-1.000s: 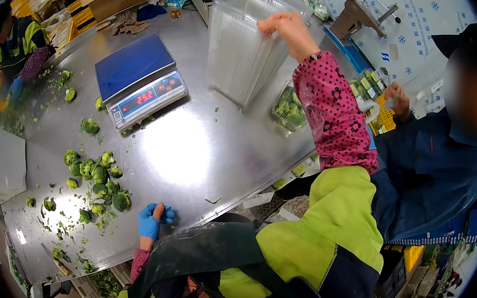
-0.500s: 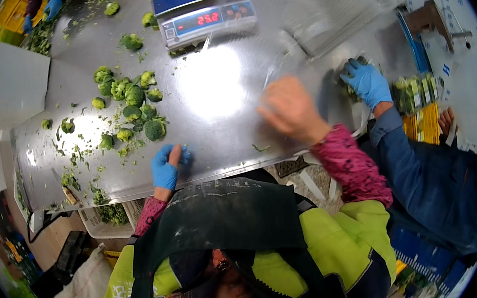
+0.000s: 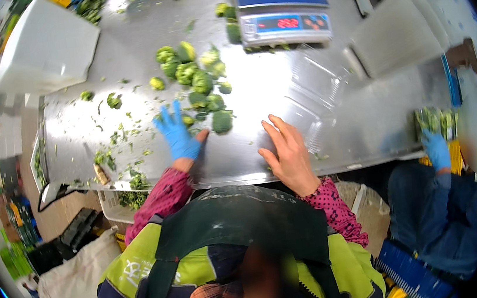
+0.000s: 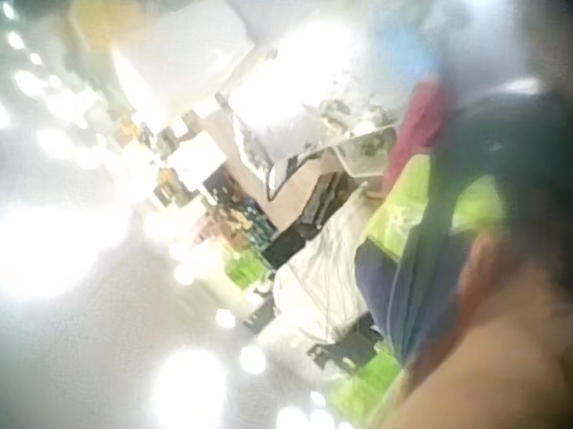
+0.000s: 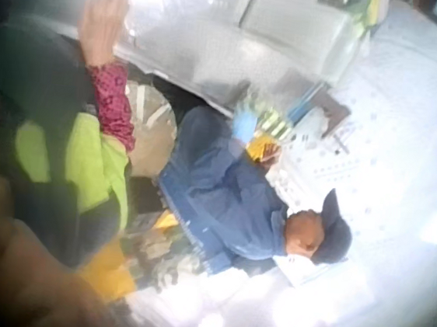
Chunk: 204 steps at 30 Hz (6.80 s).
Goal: The person packs broccoli florets into plastic containers by hand, weighing them on a digital scale to reach a target weight before placing the containers aside.
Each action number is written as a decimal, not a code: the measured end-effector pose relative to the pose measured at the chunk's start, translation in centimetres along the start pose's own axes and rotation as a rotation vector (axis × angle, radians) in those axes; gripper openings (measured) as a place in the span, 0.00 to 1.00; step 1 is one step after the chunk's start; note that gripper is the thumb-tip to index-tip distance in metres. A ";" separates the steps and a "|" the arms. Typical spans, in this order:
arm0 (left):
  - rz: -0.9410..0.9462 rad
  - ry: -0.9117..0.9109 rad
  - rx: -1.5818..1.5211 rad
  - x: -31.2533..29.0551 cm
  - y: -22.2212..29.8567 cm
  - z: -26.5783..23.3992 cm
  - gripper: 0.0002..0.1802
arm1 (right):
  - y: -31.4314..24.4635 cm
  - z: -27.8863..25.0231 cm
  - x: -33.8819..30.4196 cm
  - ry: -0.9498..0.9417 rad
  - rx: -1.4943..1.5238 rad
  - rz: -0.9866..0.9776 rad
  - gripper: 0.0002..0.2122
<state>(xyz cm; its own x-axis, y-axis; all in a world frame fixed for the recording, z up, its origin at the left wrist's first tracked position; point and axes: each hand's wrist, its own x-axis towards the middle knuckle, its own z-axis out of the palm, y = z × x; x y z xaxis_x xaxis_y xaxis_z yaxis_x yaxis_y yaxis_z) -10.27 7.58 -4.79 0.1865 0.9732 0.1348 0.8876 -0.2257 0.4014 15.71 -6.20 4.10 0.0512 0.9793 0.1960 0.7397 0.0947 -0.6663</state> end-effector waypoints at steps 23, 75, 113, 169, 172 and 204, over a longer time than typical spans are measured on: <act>0.396 -0.665 -0.077 21.1 -4.8 -2.0 0.79 | -0.9 12.4 22.8 -0.638 -0.193 0.395 0.73; 0.559 -0.452 -0.251 -4.0 19.5 4.8 0.50 | 14.0 -2.3 2.8 0.120 -0.214 0.058 0.14; 0.540 -0.212 -0.427 -2.3 15.4 3.1 0.32 | 11.6 -6.0 -0.2 -0.258 -0.298 -0.296 0.27; 0.049 -0.260 -1.289 24.7 25.2 -1.0 0.44 | 18.1 -13.4 33.4 0.317 1.019 0.237 0.31; 0.023 -0.225 -1.280 27.4 24.0 1.6 0.44 | 19.3 -12.2 36.6 0.158 0.923 0.221 0.33; -0.255 -0.257 -1.437 0.7 7.4 0.8 0.32 | 3.3 3.3 4.4 -0.025 0.292 -0.073 0.25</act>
<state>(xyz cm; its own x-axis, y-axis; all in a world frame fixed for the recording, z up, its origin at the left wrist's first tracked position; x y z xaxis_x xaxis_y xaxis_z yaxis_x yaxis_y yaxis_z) -3.25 6.60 -2.43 0.2966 0.9390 -0.1738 -0.2319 0.2474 0.9408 16.18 -1.01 0.41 -0.0144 0.9718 0.2354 0.5162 0.2088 -0.8306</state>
